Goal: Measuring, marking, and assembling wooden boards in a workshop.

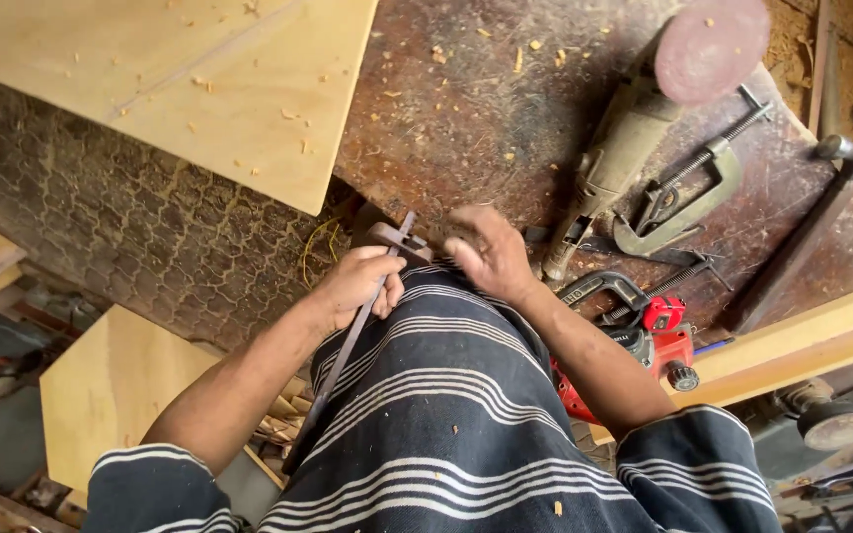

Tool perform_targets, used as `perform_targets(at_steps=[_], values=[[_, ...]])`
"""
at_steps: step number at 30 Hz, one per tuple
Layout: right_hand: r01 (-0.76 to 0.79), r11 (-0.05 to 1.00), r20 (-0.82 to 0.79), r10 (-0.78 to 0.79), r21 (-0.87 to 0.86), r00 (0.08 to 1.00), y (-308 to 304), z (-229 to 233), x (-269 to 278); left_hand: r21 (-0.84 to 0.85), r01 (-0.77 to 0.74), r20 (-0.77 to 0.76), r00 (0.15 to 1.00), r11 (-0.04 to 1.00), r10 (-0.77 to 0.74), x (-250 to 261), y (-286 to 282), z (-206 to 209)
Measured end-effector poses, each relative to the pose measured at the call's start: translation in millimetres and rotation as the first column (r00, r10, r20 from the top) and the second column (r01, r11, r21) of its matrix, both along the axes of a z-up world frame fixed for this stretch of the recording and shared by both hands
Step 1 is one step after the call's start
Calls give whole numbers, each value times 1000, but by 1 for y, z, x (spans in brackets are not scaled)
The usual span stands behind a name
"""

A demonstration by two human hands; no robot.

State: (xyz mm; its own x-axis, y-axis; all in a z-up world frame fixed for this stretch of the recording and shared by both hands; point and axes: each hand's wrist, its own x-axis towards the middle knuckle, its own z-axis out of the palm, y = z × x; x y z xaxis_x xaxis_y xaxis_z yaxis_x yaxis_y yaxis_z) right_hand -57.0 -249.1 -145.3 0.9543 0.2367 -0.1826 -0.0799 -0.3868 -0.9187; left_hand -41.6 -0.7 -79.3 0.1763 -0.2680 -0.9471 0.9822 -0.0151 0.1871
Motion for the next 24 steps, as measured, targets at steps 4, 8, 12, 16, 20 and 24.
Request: perform_targets(at_steps=[4, 8, 12, 16, 20, 24], values=[[-216, 976, 117, 213, 14, 970, 15, 28, -13, -217, -21, 12, 1000, 976, 24, -7, 7, -2], [-118, 993, 78, 119, -13, 990, 27, 18, -33, -248, 17, 43, 999, 969, -7, -10, 8, 1], [-132, 990, 175, 139, -56, 975, 34, 15, -30, -265, -10, 83, 996, 964, 33, -7, 16, 2], [-113, 992, 12, 114, -50, 993, 36, 27, -18, -312, -35, 79, 995, 950, 63, -8, 23, -11], [-66, 995, -193, 49, -81, 980, 31, 33, -9, -57, 132, 348, 932, 990, -104, 11, 2, 2], [-117, 977, -215, 77, -180, 974, 16, 10, -22, 472, 127, 806, 339, 873, -485, 17, -10, 1]])
